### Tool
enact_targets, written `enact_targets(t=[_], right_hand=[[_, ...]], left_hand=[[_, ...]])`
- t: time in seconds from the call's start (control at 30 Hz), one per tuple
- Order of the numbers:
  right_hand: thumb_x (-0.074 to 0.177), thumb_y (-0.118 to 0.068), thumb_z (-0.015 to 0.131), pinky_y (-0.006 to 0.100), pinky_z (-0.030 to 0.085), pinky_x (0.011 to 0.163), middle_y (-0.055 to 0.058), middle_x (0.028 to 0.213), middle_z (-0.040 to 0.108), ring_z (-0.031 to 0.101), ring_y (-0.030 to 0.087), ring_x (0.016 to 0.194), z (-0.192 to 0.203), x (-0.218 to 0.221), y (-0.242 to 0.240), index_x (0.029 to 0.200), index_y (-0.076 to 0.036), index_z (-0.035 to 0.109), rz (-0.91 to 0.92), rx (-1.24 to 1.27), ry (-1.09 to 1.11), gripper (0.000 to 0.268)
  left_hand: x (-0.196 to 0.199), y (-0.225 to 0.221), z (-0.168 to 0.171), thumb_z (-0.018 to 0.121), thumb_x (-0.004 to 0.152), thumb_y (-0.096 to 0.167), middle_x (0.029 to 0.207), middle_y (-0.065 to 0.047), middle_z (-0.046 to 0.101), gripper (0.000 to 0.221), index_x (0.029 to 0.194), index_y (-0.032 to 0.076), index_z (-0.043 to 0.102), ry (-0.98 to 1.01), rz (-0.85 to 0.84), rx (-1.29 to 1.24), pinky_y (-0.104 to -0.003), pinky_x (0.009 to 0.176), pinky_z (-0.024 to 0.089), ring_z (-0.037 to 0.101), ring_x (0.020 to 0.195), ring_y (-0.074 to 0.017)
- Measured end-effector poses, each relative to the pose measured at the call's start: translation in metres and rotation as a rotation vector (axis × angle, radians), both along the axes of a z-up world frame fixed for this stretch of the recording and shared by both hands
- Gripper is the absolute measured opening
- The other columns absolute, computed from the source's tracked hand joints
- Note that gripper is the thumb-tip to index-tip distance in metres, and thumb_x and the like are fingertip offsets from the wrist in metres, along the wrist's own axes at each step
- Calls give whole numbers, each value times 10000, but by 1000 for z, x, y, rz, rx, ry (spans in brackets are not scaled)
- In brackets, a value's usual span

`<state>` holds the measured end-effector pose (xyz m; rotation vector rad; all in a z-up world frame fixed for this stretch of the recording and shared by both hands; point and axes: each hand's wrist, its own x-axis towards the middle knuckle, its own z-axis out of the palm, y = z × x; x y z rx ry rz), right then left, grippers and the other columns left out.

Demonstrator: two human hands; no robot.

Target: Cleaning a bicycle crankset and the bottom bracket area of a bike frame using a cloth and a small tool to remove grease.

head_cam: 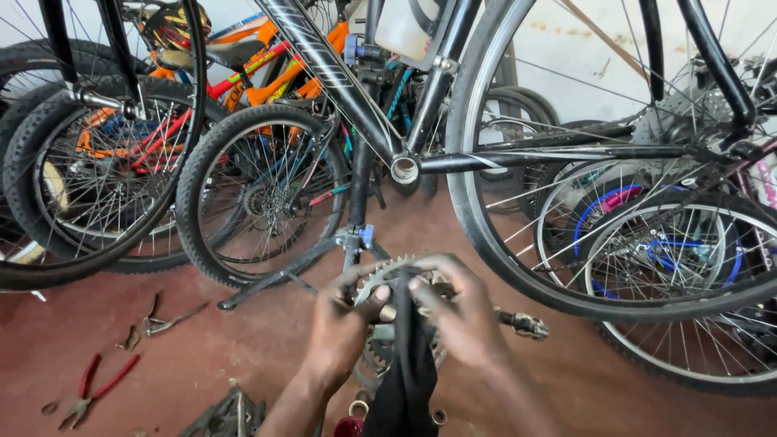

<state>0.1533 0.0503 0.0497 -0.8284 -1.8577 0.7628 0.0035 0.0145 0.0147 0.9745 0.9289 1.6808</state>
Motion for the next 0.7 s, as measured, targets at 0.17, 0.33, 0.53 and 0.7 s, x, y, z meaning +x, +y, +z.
enact_targets(t=[0.17, 0.33, 0.53, 0.7], right_hand=[[840, -85, 511, 306, 554, 453, 63, 730, 655, 594, 155, 555, 28, 10, -11, 936, -85, 574, -170, -143, -123, 114], [858, -86, 483, 325, 470, 553, 37, 739, 604, 561, 155, 583, 16, 19, -6, 953, -87, 528, -113, 260, -300, 106], [834, -73, 514, 270, 465, 565, 26, 724, 655, 564, 127, 585, 10, 18, -6, 950, -71, 567, -189, 108, -181, 128], [839, -66, 546, 231, 400, 501, 47, 852, 703, 543, 91, 582, 18, 11, -14, 947, -48, 598, 155, -124, -146, 121]], left_hand=[[-4, 4, -1, 593, 807, -83, 784, -128, 632, 330, 1131, -29, 620, -42, 33, -110, -262, 537, 476, 554, 595, -150], [-6, -2, 3, 622, 790, -67, 757, -100, 673, 249, 1028, -21, 678, 162, 69, -101, -241, 504, 460, 548, 576, -126], [-8, -9, 5, 640, 772, -44, 749, -75, 675, 244, 1008, -9, 694, 252, 85, -127, -231, 529, 457, 556, 595, -121], [-4, -7, 0, 639, 768, -63, 755, -85, 672, 259, 1017, -13, 693, 244, 51, -106, -224, 508, 462, 551, 586, -119]])
